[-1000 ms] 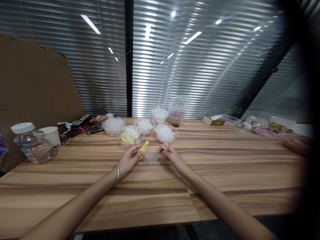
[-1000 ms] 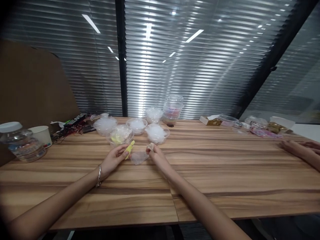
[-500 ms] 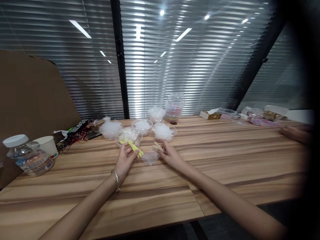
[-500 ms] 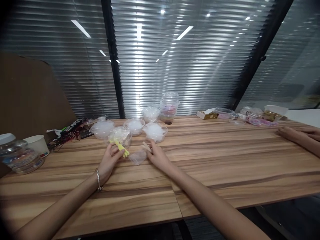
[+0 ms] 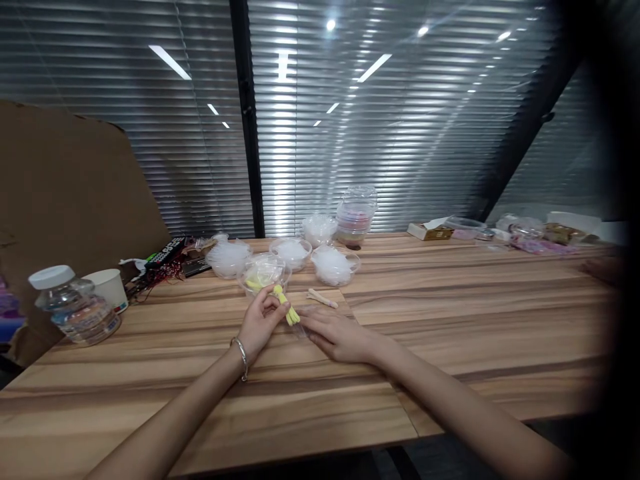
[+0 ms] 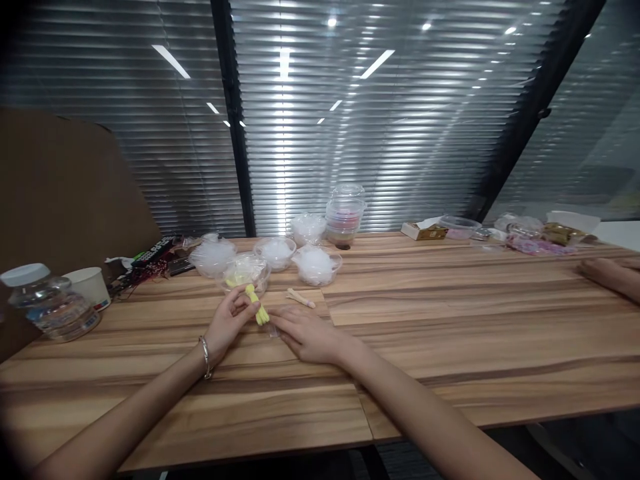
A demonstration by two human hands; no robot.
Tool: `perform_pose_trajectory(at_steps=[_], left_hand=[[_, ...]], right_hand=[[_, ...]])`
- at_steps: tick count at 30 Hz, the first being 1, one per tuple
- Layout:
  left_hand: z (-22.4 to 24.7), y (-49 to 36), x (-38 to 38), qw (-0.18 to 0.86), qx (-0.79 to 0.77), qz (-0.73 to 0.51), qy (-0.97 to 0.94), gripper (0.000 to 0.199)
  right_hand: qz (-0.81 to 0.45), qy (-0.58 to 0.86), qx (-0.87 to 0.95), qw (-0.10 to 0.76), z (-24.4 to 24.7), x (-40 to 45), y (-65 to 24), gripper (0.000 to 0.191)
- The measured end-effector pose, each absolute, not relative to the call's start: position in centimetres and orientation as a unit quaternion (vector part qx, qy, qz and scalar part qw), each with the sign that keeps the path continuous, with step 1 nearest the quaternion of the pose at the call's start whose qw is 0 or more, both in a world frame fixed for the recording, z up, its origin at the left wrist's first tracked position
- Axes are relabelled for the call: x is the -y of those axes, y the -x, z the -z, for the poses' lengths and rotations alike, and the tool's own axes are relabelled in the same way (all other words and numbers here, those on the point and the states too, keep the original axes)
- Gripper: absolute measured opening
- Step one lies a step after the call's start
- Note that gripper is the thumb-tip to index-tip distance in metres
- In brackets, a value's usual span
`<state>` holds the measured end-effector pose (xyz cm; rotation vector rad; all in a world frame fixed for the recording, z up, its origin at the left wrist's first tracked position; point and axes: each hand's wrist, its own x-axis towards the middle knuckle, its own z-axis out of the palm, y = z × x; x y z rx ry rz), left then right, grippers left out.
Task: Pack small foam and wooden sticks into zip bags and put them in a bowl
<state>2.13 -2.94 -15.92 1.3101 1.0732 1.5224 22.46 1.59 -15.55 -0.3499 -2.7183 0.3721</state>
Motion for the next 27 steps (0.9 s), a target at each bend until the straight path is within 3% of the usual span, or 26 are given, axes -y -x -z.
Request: perform_pose_trajectory(at_steps=[7,16,27], left_hand=[[15.3,-2.7,4.0,0.511,-0.402,-0.553,-0.521,0.066],[15.9,-2.5,3.7,0.414,-0.412,-0.557,-0.591,0.044],[16.3,-2.2,3.3,0.377,-0.448,-0.597,-0.548,0.029]], right_hand=[[-0.174,0.189,0.944,0.205,15.2,-1.3,-22.5,0.059],[-0.330,0.133,0.917,0.183,14.6,-1.9,-23.2,0.075],[-0.273,0.170,0.924,0.208,13.9,-1.4,-23.0,0.076]])
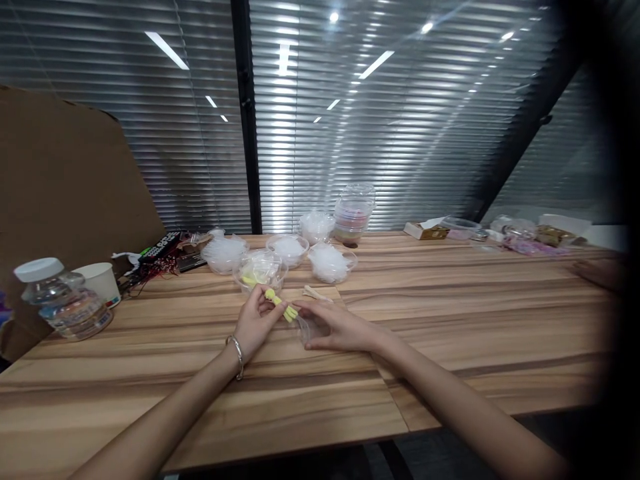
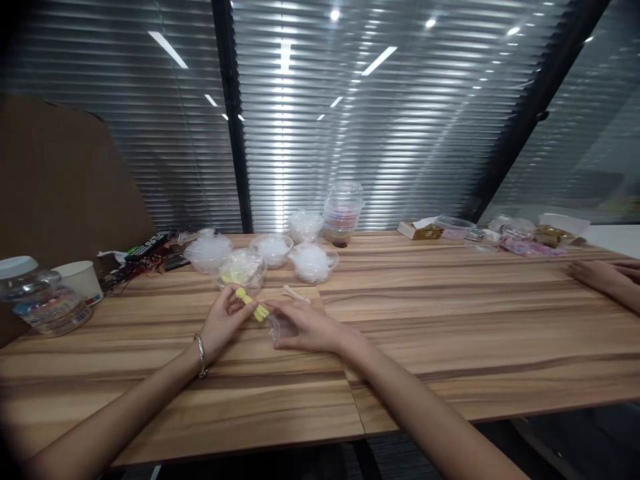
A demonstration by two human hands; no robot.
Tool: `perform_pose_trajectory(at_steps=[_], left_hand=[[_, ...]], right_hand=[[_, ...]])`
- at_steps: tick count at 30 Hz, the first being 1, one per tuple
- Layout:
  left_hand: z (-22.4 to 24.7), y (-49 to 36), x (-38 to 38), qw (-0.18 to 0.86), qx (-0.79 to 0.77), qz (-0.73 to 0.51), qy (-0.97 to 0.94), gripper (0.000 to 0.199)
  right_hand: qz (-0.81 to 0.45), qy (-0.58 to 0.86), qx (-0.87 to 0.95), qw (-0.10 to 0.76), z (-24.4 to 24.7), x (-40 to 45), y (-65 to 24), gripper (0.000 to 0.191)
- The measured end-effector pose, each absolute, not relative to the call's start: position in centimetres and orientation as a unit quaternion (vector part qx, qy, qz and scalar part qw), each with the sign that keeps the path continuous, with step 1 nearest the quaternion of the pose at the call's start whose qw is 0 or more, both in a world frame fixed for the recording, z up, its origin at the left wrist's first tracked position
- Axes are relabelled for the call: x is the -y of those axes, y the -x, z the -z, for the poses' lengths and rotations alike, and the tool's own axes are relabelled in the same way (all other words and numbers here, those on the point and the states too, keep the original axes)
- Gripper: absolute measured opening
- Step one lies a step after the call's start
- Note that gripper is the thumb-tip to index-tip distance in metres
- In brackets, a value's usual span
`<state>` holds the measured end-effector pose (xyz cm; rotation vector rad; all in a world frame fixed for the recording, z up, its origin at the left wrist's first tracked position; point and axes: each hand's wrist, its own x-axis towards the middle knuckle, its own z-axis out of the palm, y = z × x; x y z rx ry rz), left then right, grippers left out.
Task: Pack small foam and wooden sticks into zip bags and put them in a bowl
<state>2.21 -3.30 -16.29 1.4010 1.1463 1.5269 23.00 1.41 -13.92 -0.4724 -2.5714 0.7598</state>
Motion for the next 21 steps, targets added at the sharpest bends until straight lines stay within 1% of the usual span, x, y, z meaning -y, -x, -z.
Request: perform_pose_trajectory(at_steps=[5,9,17,21], left_hand=[[15.8,-2.5,3.7,0.371,-0.441,-0.607,-0.548,0.030],[15.1,-2.8,4.2,0.354,-0.456,-0.582,-0.573,0.030],[15.4,-2.9,4.2,0.338,-0.432,-0.553,-0.627,0.025],[15.3,-2.8,4.2,0.320,-0.410,-0.553,-0.651,0.018]], right_hand=[[-0.240,0.203,0.909,0.272,14.7,-1.8,-23.1,0.073],[-0.242,0.227,0.891,0.309,14.9,-1.7,-23.0,0.069],[-0.241,0.215,0.889,0.324,15.0,-0.8,-22.4,0.071],[-0.255,0.206,0.884,0.334,15.0,-0.6,-22.1,0.070]])
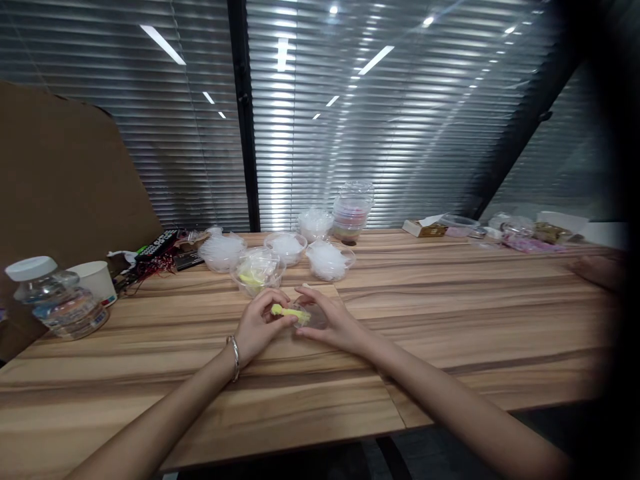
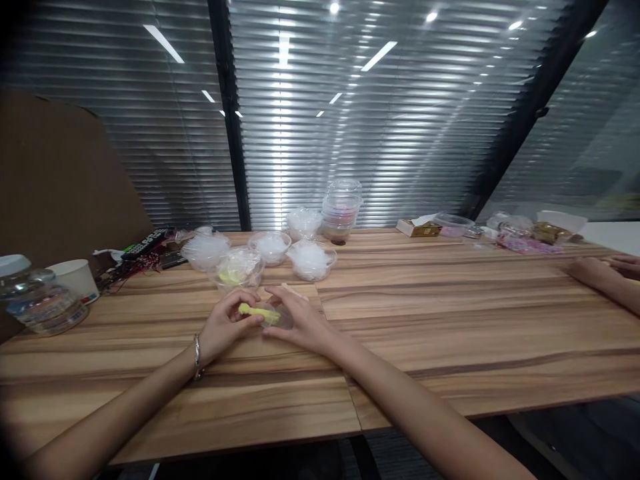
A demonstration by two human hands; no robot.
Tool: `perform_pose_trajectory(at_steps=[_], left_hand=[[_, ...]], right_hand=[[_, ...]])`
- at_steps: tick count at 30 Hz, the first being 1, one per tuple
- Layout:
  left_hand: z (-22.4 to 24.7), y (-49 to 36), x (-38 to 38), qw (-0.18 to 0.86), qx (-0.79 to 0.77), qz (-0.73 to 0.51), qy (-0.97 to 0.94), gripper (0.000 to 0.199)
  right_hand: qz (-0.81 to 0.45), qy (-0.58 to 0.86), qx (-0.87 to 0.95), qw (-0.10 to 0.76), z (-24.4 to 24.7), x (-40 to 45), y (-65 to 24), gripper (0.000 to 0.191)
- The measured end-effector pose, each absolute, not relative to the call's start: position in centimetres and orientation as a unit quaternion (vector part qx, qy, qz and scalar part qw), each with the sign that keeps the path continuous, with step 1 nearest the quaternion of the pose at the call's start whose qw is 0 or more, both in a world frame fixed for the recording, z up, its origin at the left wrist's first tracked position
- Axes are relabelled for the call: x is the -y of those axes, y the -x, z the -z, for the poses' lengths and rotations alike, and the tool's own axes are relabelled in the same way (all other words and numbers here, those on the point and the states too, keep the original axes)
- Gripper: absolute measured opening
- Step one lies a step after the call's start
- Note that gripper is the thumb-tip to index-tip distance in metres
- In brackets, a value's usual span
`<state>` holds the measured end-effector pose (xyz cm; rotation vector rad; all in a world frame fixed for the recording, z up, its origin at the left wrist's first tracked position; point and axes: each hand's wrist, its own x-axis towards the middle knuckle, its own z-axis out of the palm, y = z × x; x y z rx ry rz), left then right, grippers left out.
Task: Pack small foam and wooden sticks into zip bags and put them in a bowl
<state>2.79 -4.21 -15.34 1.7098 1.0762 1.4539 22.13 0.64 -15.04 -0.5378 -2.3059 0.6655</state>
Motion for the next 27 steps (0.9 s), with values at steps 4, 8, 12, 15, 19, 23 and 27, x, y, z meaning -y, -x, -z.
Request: perform_pose_trajectory(at_steps=[4,8,12,15,19,23,27], left_hand=[[14.9,-2.8,4.6,0.326,-0.414,-0.533,-0.662,0.015],[15.1,-2.8,4.6,0.334,-0.413,-0.545,-0.649,0.014],[15.8,-2.7,4.4,0.305,-0.453,-0.542,-0.639,0.016],[15.9,-2.7,4.4,0.276,-0.471,-0.527,-0.651,0.014],[15.7,-2.8,4.6,0.249,-0.490,-0.494,-0.673,0.018],[15.5,-2.9,4.7,0.227,-0.485,-0.489,-0.689,0.018],[15.5,-3.1,4.9,0.203,-0.493,-0.501,-0.682,0.017]], right_hand=[[-0.246,0.211,0.880,0.347,15.1,-0.7,-22.2,0.074],[-0.236,0.215,0.881,0.350,15.0,-0.7,-22.3,0.075],[-0.227,0.214,0.885,0.346,15.0,-0.4,-22.2,0.075],[-0.222,0.209,0.888,0.344,15.1,-0.1,-22.1,0.076],[-0.212,0.203,0.895,0.337,15.1,0.2,-22.1,0.078],[-0.198,0.187,0.900,0.340,15.1,0.3,-22.0,0.078],[-0.189,0.182,0.903,0.341,15.3,0.4,-21.9,0.077]])
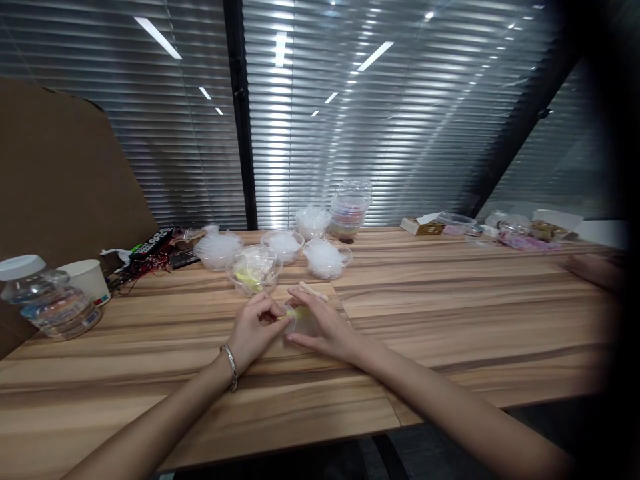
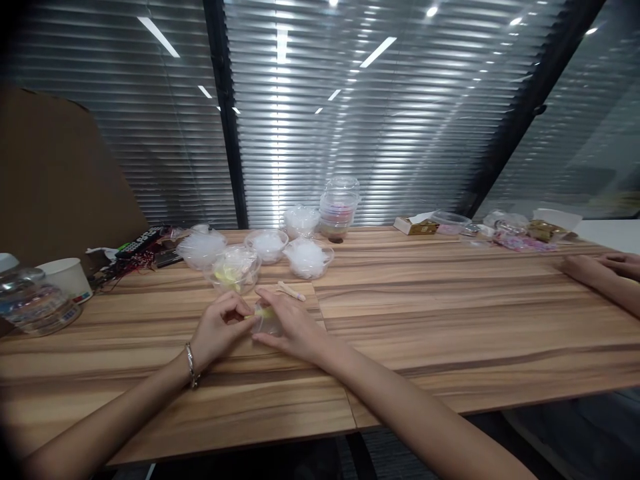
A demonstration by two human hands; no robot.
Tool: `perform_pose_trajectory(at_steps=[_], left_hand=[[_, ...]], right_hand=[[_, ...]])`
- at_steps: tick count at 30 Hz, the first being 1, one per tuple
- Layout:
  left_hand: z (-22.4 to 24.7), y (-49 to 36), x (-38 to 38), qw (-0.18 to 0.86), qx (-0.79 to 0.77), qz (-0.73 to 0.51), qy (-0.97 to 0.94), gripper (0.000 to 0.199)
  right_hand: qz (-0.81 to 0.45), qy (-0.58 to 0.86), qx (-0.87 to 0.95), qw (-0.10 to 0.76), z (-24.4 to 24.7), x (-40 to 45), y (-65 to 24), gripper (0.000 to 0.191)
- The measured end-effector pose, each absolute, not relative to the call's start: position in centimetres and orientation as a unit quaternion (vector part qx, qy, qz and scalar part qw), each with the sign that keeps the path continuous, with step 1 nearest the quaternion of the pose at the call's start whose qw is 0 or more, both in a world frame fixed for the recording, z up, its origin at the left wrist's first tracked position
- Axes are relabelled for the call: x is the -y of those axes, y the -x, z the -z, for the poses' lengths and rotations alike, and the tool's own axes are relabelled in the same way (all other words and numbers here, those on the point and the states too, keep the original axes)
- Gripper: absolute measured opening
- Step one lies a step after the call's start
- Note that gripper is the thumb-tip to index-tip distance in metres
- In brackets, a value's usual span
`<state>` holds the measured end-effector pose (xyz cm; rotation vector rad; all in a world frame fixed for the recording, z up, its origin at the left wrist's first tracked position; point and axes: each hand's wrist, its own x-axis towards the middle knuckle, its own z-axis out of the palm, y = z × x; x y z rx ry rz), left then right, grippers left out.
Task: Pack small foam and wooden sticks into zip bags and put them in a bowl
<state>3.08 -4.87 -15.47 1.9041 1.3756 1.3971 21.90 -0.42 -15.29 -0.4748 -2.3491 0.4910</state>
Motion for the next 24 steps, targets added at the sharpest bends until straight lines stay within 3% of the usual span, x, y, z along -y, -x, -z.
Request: perform_pose_trajectory(at_steps=[9,20,24], left_hand=[[15.3,-3.8,5.4,0.211,-0.562,-0.503,-0.622,0.006],[15.5,-2.7,4.6,0.457,-0.469,-0.431,-0.622,0.024],[15.3,-2.6,4.6,0.500,-0.452,-0.410,-0.614,0.017]], right_hand=[[-0.160,0.177,0.903,0.358,15.7,1.0,-21.5,0.076],[-0.081,0.190,0.906,0.369,15.8,0.3,-21.9,0.073],[-0.084,0.160,0.921,0.345,16.1,0.1,-21.9,0.069]])
